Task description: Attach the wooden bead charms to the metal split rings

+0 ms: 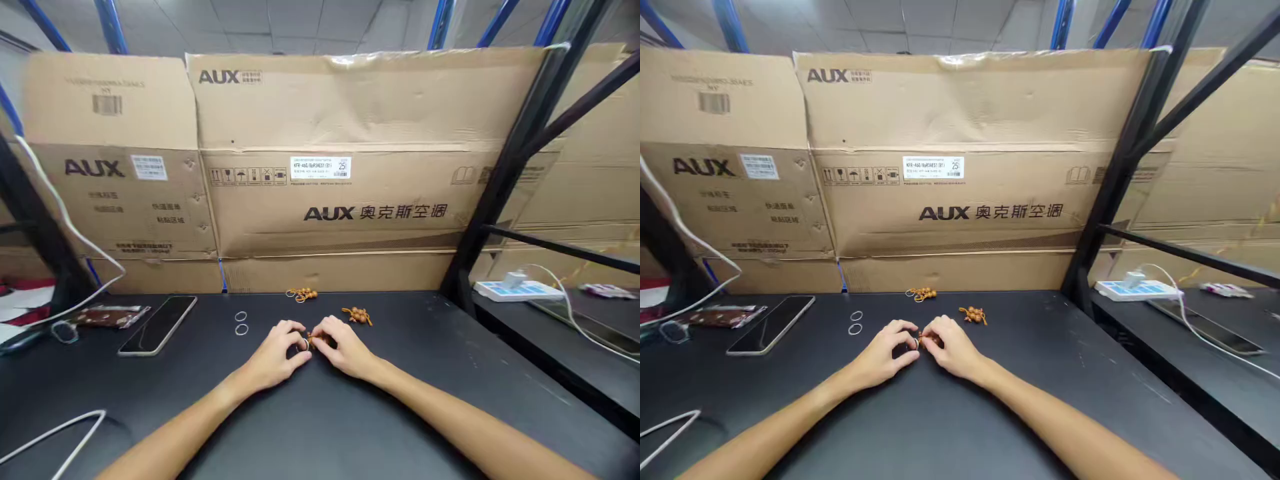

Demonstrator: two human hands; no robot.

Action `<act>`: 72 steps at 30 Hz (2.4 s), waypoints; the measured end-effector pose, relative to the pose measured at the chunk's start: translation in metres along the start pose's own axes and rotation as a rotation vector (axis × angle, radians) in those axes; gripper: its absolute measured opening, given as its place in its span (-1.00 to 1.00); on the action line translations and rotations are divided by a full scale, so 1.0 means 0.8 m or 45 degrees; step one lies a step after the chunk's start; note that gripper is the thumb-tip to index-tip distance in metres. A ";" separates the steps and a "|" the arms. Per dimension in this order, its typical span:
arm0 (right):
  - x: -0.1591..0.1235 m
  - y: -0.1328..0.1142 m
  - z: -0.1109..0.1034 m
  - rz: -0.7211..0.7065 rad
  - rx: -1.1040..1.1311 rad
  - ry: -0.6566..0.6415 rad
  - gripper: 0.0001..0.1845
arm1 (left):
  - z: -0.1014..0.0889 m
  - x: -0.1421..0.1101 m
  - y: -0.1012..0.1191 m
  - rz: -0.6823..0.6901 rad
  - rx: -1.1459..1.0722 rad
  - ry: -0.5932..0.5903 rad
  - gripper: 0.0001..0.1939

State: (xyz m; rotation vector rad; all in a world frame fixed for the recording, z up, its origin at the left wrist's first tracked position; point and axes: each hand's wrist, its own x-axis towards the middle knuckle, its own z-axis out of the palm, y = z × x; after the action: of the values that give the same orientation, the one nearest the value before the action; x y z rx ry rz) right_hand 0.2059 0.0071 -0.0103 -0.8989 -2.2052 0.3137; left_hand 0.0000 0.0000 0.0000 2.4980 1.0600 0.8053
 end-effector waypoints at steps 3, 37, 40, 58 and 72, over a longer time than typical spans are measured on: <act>-0.003 -0.003 -0.004 -0.073 -0.012 -0.057 -0.90 | 0.001 0.000 -0.001 0.001 0.004 0.026 -0.91; -0.001 0.003 -0.012 0.124 -0.331 -0.351 -0.39 | -0.016 -0.001 -0.024 -0.023 0.438 -0.105 -0.56; -0.001 0.005 -0.014 0.188 -0.303 -0.438 -0.31 | -0.015 -0.003 -0.031 -0.081 0.424 -0.161 -0.48; -0.004 0.008 -0.008 0.176 -0.294 -0.395 -0.34 | -0.011 -0.004 -0.027 -0.066 0.476 -0.145 -0.50; -0.003 0.006 -0.009 0.165 -0.290 -0.379 -0.36 | -0.003 -0.005 -0.004 -0.463 0.656 -0.086 -0.42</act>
State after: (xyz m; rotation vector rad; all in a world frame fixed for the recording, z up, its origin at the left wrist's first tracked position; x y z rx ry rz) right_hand 0.2146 0.0087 -0.0091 -1.1861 -2.4972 0.2751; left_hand -0.0058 -0.0007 -0.0014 2.5655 1.8142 0.3691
